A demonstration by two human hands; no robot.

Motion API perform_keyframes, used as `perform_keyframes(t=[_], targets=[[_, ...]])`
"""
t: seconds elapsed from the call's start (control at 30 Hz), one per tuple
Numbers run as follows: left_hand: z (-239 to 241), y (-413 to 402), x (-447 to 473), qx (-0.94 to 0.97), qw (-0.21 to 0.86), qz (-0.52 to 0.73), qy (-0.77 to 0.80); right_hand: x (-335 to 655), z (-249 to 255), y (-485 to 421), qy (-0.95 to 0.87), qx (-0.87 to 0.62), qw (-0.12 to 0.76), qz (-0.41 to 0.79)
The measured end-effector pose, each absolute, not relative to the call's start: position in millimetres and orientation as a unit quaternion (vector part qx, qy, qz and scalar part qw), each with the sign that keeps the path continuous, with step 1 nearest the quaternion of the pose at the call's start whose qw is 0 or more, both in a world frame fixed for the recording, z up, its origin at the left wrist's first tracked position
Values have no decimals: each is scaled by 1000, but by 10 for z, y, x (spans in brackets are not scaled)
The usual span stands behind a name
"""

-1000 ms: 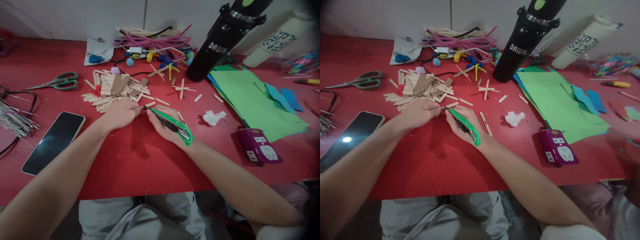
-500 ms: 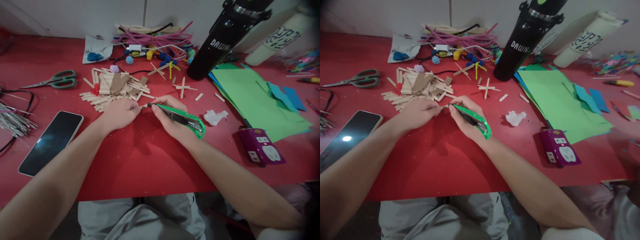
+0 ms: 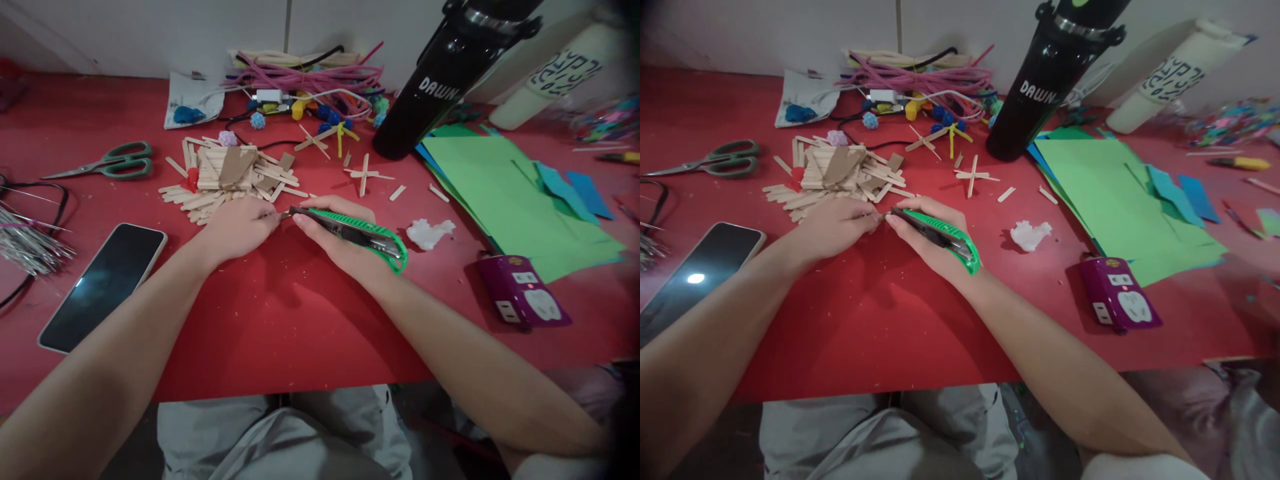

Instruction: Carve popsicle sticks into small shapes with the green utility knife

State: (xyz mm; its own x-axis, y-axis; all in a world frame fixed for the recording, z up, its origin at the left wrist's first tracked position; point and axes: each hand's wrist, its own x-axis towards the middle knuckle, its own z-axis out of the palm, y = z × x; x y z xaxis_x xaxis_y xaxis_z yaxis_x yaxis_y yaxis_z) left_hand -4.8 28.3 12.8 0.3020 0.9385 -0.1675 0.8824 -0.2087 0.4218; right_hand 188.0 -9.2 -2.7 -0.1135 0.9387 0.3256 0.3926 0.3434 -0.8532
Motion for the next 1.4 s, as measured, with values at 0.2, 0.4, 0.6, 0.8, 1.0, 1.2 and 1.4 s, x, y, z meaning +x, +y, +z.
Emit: perform_keyframes(t=[0.2,0.4,0.6,0.8,1.0,1.2,1.4], targets=[[118,293,-65,778,231,78,579,1937,-52,-62,-641,-518,463,326],[151,285,-58,780,219,67,583,2027,-8,-6,-655,-528,447,304],[137,282,-65,780,216,70,583,2114,-30,46,-637,-517,438,367],[132,274,-68,778,219,71,585,2179,-17,89,-640,-516,475,314],[163,261,-51,774,233,75,584,2190,57,51,-649,-501,480,310],[155,257,-49,773,226,82,587,2218,88,18,-677,-492,457,301],[161,256,-46,774,224,78,587,2264,147,13,-690,-504,458,245]])
